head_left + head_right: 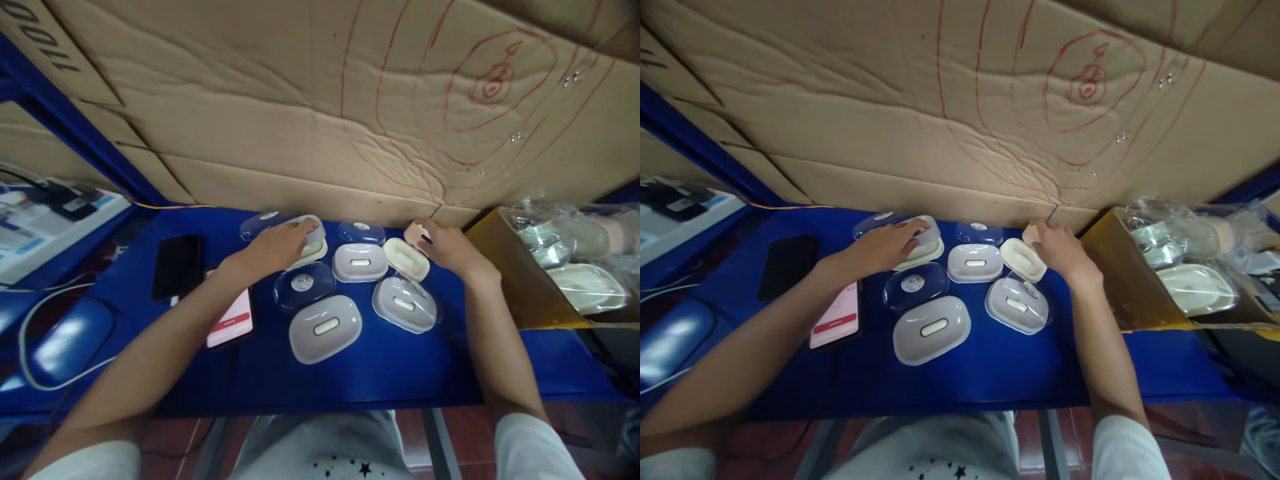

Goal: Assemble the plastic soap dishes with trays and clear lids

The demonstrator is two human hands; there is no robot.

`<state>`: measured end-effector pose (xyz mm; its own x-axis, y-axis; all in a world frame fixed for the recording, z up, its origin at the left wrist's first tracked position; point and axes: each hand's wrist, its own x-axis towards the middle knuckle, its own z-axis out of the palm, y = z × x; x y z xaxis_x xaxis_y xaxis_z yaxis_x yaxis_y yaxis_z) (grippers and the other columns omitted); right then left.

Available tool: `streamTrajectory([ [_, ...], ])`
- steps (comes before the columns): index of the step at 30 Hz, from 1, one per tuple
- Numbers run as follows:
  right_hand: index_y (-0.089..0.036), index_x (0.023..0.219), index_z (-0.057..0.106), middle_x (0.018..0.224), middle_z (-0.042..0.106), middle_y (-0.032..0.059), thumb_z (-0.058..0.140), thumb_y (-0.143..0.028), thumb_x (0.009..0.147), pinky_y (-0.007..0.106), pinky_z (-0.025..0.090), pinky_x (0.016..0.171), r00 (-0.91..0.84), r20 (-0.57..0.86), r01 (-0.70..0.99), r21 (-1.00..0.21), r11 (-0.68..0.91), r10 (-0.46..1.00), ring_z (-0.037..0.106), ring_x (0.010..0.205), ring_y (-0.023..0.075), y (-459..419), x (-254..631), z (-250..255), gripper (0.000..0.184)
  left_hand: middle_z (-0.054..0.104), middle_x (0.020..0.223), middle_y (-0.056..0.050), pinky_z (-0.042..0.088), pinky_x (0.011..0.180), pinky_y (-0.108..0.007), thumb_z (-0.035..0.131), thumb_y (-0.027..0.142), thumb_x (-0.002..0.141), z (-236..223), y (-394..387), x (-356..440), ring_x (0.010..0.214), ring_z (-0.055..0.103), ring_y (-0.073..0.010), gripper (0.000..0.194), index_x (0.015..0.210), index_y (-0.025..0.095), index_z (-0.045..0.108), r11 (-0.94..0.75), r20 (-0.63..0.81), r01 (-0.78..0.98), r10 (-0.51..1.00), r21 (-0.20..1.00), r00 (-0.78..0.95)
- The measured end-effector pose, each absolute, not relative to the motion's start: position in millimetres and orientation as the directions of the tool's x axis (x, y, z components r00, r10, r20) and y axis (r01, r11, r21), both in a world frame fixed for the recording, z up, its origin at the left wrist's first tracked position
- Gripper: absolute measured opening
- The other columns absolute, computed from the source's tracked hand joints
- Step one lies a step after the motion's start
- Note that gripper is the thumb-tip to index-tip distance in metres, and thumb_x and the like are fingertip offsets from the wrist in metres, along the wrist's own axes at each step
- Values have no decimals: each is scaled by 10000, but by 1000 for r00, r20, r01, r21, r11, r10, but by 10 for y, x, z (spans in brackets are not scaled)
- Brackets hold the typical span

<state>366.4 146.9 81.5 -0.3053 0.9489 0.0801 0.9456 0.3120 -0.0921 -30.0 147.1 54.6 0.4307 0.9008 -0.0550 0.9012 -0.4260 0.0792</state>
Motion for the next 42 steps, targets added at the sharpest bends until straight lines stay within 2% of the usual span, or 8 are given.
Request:
streamTrajectory([
  [5,-222,1307,761,1314,798,116,627,-274,1055,427,557,1075,-646,8,737,-256,626,764,753,1215,304,1291,2989,594,290,639,1462,-211,558,1030,-461,403,154,1100,690,1284,-98,1351,661,-375,420,1502,155,524,-415,9,909,910,40,415],
  [9,-164,1469,681,1488,711,195,759,-224,986,498,519,1150,-673,-69,731,-213,648,737,677,1384,372,1193,2682,424,493,712,1295,-118,576,948,-400,618,333,1069,750,1054,-97,1184,726,-324,239,1272,215,663,-540,-174,838,821,73,544],
  [15,-211,1415,728,1354,795,135,512,-315,1129,452,545,1075,-683,-28,709,-265,653,730,745,1254,337,1254,2856,597,374,630,1388,-160,591,884,-424,831,415,907,718,876,-106,1210,695,-364,588,1413,220,606,-538,-375,827,741,165,557],
  [21,-202,1419,713,1315,808,143,440,-444,1140,441,558,1042,-528,54,838,-129,530,847,769,1181,343,1296,3310,890,459,594,1470,-167,586,919,-414,823,489,921,617,916,-89,1335,626,-380,580,1401,238,614,-589,-292,784,729,195,620],
  [29,-163,1319,753,1282,797,217,524,-234,1066,542,549,1062,-358,75,933,75,353,931,742,1215,406,1176,3237,978,349,723,1194,-138,554,921,-414,569,48,1003,659,753,145,1110,717,-300,224,1127,169,712,-734,-146,667,651,126,745],
  [33,-245,1155,788,1096,824,154,446,-353,1143,529,588,989,-504,46,860,-58,506,862,770,1060,347,521,3091,829,359,733,1205,-157,590,856,-450,681,292,1050,478,336,232,1045,733,-318,219,1230,169,691,-796,1,602,603,66,798],
  [38,-334,1557,608,1474,729,149,526,-447,1114,652,593,1046,-447,95,881,-127,457,889,725,1295,407,-345,3171,183,464,757,1232,-168,603,846,-465,708,152,988,150,4,177,1060,748,-332,291,1278,165,682,-783,5,622,622,8,783],
  [42,-377,1681,458,1563,671,127,503,-338,1113,673,587,1036,-329,182,927,-125,353,927,684,1377,421,-489,3372,-97,572,770,1296,-137,598,960,-483,627,169,1060,224,47,145,1117,756,-310,292,1352,177,650,-784,27,597,610,169,792],
])
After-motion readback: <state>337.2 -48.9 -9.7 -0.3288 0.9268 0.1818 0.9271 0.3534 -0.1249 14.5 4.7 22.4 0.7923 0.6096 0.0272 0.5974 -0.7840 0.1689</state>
